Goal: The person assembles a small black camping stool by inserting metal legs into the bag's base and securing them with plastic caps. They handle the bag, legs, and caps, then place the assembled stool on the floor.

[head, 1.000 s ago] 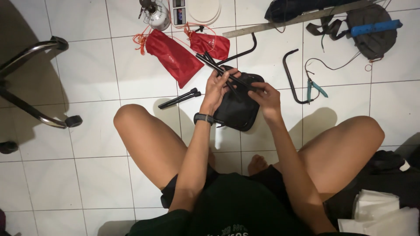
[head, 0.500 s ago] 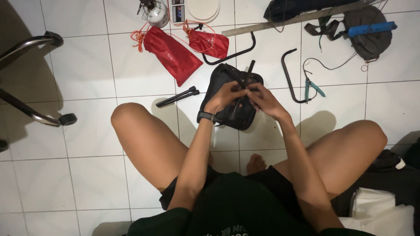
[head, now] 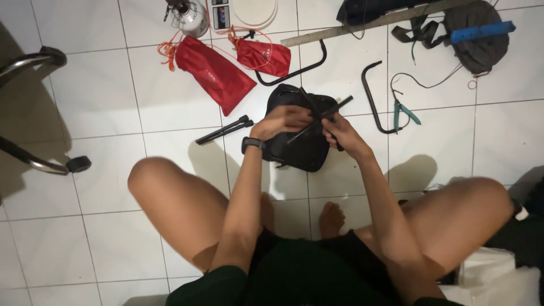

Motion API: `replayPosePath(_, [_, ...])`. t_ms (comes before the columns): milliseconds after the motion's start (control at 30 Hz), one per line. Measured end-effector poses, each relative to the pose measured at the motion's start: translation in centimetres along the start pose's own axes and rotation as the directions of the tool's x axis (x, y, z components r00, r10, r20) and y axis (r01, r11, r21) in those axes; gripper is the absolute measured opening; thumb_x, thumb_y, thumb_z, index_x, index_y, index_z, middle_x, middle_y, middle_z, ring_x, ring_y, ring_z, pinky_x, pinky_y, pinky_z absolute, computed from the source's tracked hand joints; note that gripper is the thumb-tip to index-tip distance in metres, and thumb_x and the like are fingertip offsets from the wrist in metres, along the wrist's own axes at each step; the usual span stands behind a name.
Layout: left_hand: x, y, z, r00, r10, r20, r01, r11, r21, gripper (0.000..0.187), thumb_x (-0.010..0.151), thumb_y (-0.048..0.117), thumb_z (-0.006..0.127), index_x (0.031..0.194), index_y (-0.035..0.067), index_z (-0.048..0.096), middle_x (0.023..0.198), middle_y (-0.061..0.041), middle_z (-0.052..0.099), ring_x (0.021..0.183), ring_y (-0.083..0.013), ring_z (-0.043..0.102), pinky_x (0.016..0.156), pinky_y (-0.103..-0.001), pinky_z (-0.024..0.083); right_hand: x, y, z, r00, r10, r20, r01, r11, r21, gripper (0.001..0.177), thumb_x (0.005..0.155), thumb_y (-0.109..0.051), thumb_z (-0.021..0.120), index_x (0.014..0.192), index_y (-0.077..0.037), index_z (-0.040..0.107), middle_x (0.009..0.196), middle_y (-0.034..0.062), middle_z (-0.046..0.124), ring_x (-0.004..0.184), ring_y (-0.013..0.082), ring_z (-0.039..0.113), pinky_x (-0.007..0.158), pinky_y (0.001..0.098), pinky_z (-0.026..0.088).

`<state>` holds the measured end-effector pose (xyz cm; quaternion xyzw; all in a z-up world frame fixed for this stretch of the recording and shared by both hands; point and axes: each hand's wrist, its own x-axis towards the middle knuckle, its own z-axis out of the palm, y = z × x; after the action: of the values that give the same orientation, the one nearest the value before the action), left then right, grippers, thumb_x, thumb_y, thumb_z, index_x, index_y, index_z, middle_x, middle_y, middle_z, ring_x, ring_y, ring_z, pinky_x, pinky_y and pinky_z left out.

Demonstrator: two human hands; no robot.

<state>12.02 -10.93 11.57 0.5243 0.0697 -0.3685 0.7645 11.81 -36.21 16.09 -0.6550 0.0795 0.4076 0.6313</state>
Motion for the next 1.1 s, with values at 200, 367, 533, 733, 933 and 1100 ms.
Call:
replayPosePath(200, [6.7, -7.0, -6.1, 0.793, 0.380, -0.477, -0.091, 0.846, 0.525, 0.026, 0.093, 0.008, 0.060, 0.117, 0.012, 0.069, 0.115, -0.008, 0.075, 0.110, -0.0276, 0.072, 0.093, -0.040, 0.058, 0.8, 0.7, -1.8, 0.998, 0.053, -0.031, -0.050, 0.995, 0.088, 0.020, 0.102, -0.032, 0.057, 0.110, -0.014, 0.051, 0.069, -0.0027, 0.045, 0.053, 0.0077, 0.040, 0.046, 0.0246, 0.035])
replayPosePath(367, [7.0, -5.6, -4.7, 0.635, 0.484, -0.602, 0.368, 0.495, 0.787, 0.069, 0.072, 0.021, 0.082, 0.133, 0.011, 0.051, 0.124, -0.014, 0.058, 0.118, -0.0378, 0.055, 0.092, -0.052, 0.049, 1.9, 5.2, -4.4, 0.995, 0.103, -0.004, -0.102, 0.989, 0.104, 0.030, 0.105, -0.035, 0.060, 0.104, -0.010, 0.044, 0.073, -0.0022, 0.045, 0.057, 0.0073, 0.040, 0.048, 0.0246, 0.035])
replayPosePath(533, [8.3, -5.1, -4.4, 0.684, 0.501, -0.531, 0.281, 0.491, 0.825, 0.078, 0.070, 0.028, 0.087, 0.136, 0.014, 0.048, 0.123, -0.018, 0.055, 0.114, -0.0398, 0.054, 0.088, -0.054, 0.048, 1.7, 4.8, -4.0, 0.981, 0.189, 0.037, -0.191, 0.980, 0.050, 0.026, 0.101, -0.037, 0.059, 0.111, -0.015, 0.048, 0.068, -0.0029, 0.042, 0.054, 0.0074, 0.038, 0.045, 0.0244, 0.033])
replayPosePath(733, [10.3, -8.5, -6.2, 0.696, 0.536, -0.477, 0.001, 0.664, 0.747, 0.043, 0.084, 0.014, 0.079, 0.122, 0.012, 0.060, 0.115, -0.017, 0.062, 0.109, -0.0357, 0.063, 0.092, -0.046, 0.052, 1.0, 5.2, -4.7, 0.967, 0.239, 0.088, -0.242, 0.970, 0.036, 0.029, 0.101, -0.036, 0.059, 0.117, -0.015, 0.048, 0.069, -0.0049, 0.043, 0.054, 0.0057, 0.037, 0.045, 0.0229, 0.031])
replayPosePath(933, [6.3, -5.7, -4.5, 0.804, 0.503, -0.319, -0.289, 0.798, 0.529, 0.027, 0.087, -0.001, 0.074, 0.112, 0.004, 0.066, 0.100, -0.008, 0.070, 0.096, -0.0184, 0.068, 0.084, -0.031, 0.054, -1.2, 1.7, -5.4, 0.967, 0.246, 0.059, -0.245, 0.969, -0.032, 0.029, 0.100, -0.036, 0.059, 0.120, -0.015, 0.053, 0.067, -0.0050, 0.042, 0.053, 0.0053, 0.036, 0.044, 0.0226, 0.030])
replayPosePath(1100, [3.7, -4.5, -3.5, 0.844, 0.475, -0.251, -0.368, 0.851, 0.375, 0.023, 0.090, -0.004, 0.074, 0.111, 0.001, 0.067, 0.097, -0.002, 0.070, 0.090, -0.0083, 0.067, 0.082, -0.023, 0.055, -2.5, -1.0, -5.4, 0.963, 0.248, 0.104, -0.237, 0.966, -0.101, 0.033, 0.100, -0.035, 0.061, 0.123, -0.013, 0.054, 0.067, -0.0050, 0.042, 0.053, 0.0055, 0.034, 0.045, 0.0235, 0.028])
